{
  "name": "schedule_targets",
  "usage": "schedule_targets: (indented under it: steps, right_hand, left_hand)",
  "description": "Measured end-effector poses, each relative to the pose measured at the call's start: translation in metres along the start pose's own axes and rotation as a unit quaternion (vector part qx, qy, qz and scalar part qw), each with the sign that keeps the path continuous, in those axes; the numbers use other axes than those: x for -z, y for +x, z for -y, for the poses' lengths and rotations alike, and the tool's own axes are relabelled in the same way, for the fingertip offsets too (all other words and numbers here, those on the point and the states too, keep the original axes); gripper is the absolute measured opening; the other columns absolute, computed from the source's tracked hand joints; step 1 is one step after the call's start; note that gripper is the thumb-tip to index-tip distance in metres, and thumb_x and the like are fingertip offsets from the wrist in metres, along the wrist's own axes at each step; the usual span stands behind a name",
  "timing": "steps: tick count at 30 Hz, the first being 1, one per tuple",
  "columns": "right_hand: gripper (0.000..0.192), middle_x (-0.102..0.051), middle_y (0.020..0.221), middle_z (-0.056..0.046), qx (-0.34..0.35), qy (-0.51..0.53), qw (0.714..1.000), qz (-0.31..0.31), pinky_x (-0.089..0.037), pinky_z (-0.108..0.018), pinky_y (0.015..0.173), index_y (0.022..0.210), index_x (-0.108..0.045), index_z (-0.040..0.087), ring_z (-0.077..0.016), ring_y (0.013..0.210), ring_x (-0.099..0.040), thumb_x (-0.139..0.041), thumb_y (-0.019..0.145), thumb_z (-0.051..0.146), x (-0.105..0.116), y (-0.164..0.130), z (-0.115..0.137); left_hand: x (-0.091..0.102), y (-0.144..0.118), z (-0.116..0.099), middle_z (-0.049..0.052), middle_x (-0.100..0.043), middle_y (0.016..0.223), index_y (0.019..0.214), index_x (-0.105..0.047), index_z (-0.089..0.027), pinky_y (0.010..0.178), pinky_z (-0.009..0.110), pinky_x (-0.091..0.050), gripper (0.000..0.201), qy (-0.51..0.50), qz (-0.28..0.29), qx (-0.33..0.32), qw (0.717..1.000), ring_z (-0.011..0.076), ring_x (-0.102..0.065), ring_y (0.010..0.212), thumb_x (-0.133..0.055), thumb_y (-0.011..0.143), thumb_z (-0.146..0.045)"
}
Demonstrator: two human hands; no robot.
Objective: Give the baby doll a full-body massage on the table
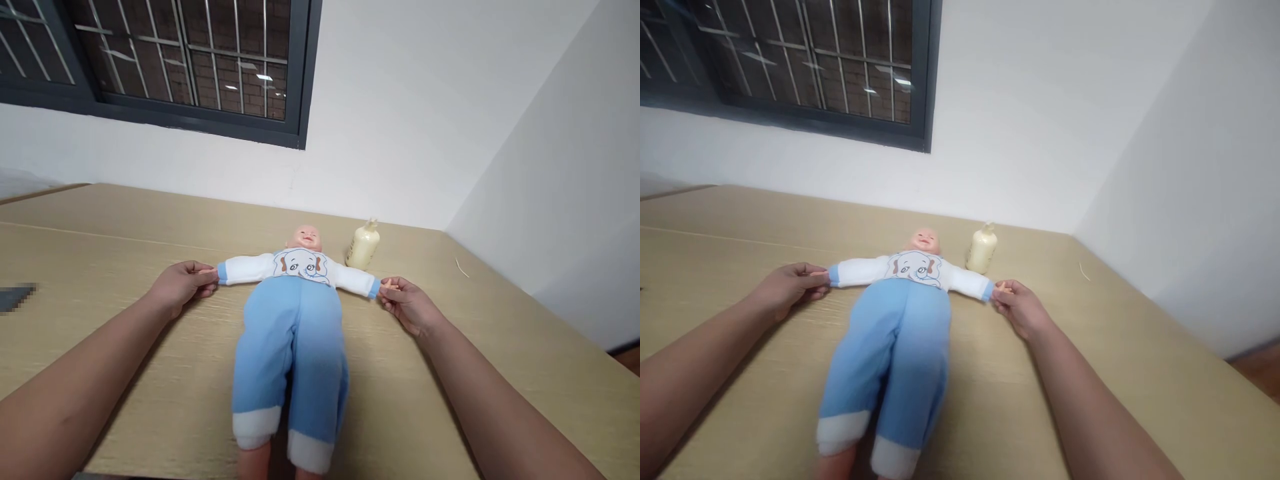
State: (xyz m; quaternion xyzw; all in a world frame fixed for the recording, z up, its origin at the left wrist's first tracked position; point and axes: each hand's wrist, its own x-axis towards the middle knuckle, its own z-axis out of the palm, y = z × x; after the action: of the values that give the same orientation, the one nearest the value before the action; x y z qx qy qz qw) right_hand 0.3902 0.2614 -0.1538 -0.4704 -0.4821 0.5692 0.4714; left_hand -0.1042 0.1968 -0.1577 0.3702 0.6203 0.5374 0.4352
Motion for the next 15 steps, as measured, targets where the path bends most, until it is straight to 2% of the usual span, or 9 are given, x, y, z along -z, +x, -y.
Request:
schedule_targets:
  steps: [5,10,13,15]
  right_hand:
    - [0.047,-0.063,0.070,-0.001,0.018,-0.033,0.999,-0.016,-0.038,-0.022,0.049,0.080,-0.057,0.020,-0.0089,0.055,-0.049,-0.092,0.061,0.045,-0.001,0.003,-0.003]
    - [0.047,-0.057,0.059,0.001,0.051,-0.102,0.991,-0.072,-0.036,-0.024,0.047,0.076,-0.056,0.021,-0.0111,0.049,-0.047,-0.076,0.073,0.064,0.000,0.010,-0.009]
    - [0.046,-0.056,0.056,0.001,0.081,-0.161,0.977,-0.117,-0.035,-0.025,0.046,0.084,-0.061,0.021,-0.0132,0.048,-0.047,-0.063,0.081,0.066,0.001,0.013,-0.013]
    - [0.043,-0.056,0.057,0.002,0.105,-0.205,0.962,-0.146,-0.034,-0.025,0.047,0.093,-0.063,0.021,-0.0141,0.048,-0.048,-0.056,0.085,0.063,0.002,0.014,-0.015]
  left_hand:
    - [-0.002,0.000,0.002,0.004,-0.065,0.061,0.074,-0.063,-0.014,0.051,0.020,-0.050,0.038,-0.011,-0.022,-0.009,1.000,0.0104,-0.058,0.051,-0.091,0.058,-0.035]
    - [-0.006,-0.002,0.001,0.002,-0.060,0.058,0.065,-0.059,-0.016,0.047,0.020,-0.044,0.039,-0.026,-0.021,-0.032,0.999,0.0088,-0.052,0.048,-0.088,0.064,-0.042]
    - [-0.007,-0.003,0.001,0.002,-0.057,0.055,0.065,-0.063,-0.014,0.043,0.019,-0.039,0.035,-0.022,-0.019,-0.040,0.999,0.0081,-0.048,0.046,-0.084,0.065,-0.043]
    - [-0.008,-0.003,0.002,0.003,-0.059,0.056,0.072,-0.069,-0.013,0.044,0.020,-0.040,0.031,-0.017,-0.027,-0.035,0.999,0.0095,-0.049,0.047,-0.082,0.065,-0.039]
